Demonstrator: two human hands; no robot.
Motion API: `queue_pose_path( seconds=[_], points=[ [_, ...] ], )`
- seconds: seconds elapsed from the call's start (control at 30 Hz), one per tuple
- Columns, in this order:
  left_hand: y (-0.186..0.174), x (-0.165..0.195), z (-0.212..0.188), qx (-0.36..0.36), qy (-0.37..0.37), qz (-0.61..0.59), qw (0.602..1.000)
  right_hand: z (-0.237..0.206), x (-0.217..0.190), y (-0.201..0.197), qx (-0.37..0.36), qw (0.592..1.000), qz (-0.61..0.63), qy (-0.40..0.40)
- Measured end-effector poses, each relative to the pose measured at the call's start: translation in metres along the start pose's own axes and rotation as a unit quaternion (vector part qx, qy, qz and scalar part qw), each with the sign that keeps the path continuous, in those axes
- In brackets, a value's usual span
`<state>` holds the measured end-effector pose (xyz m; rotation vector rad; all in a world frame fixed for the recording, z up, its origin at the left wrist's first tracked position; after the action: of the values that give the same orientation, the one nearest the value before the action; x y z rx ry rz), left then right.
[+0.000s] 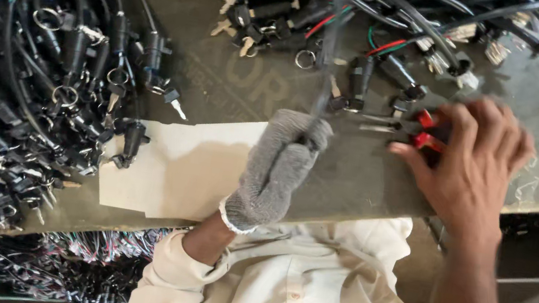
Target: The person holds a black cable assembly in a gloved hand and uses red-handled pliers to cut and strip insulation from its wires, working on one cable at a time at a workbench covered with finished wire harnesses. They pull stripped wires free and set the processed cable aside before picking up the next one.
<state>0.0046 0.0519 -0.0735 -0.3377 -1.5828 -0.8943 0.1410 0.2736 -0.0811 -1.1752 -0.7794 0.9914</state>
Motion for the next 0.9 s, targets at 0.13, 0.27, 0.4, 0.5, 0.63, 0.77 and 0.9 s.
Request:
queue_pose_path(
  seconds=[0.13,0.27,0.4,0.5,0.63,0.77,0.9],
  points=[
    [0.003,0.011,0.002,-0.053,0.059,0.058,0.995,-0.022,0.012,0.014,-0.053,0.998,0.030,0.025],
    [0.013,0.030,0.001,-0.106,-0.079,-0.043,0.990,-0.025,0.005,0.015,-0.051,0.776,0.591,0.213],
    [0.024,0.046,-0.008,-0.091,-0.120,-0.091,0.984,-0.008,-0.031,0.003,-0.215,0.638,0.711,0.204],
    [0.034,0.053,-0.018,-0.029,-0.145,-0.120,0.982,0.014,-0.053,-0.015,0.021,0.913,0.393,-0.110],
    [0.033,0.059,-0.022,-0.004,-0.151,0.010,0.988,0.033,-0.062,-0.026,0.035,0.935,0.328,-0.132],
    [0.019,0.061,-0.017,-0.054,-0.163,0.045,0.984,0.044,-0.061,-0.022,0.004,0.972,0.204,-0.119],
    [0.008,0.063,-0.015,-0.149,-0.091,0.084,0.981,0.045,-0.056,-0.014,-0.053,0.947,0.282,-0.145]
  ],
)
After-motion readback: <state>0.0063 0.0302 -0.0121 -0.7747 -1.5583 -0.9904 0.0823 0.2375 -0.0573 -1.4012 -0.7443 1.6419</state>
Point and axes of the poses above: each hand's wrist, its own z-axis towards the middle knuckle, its own y-axis out of the palm, x = y × z, the point moved 1 cm from there along z, towards the middle knuckle, and after that the axes turned 5 degrees about -z, right-handed, at the moved point
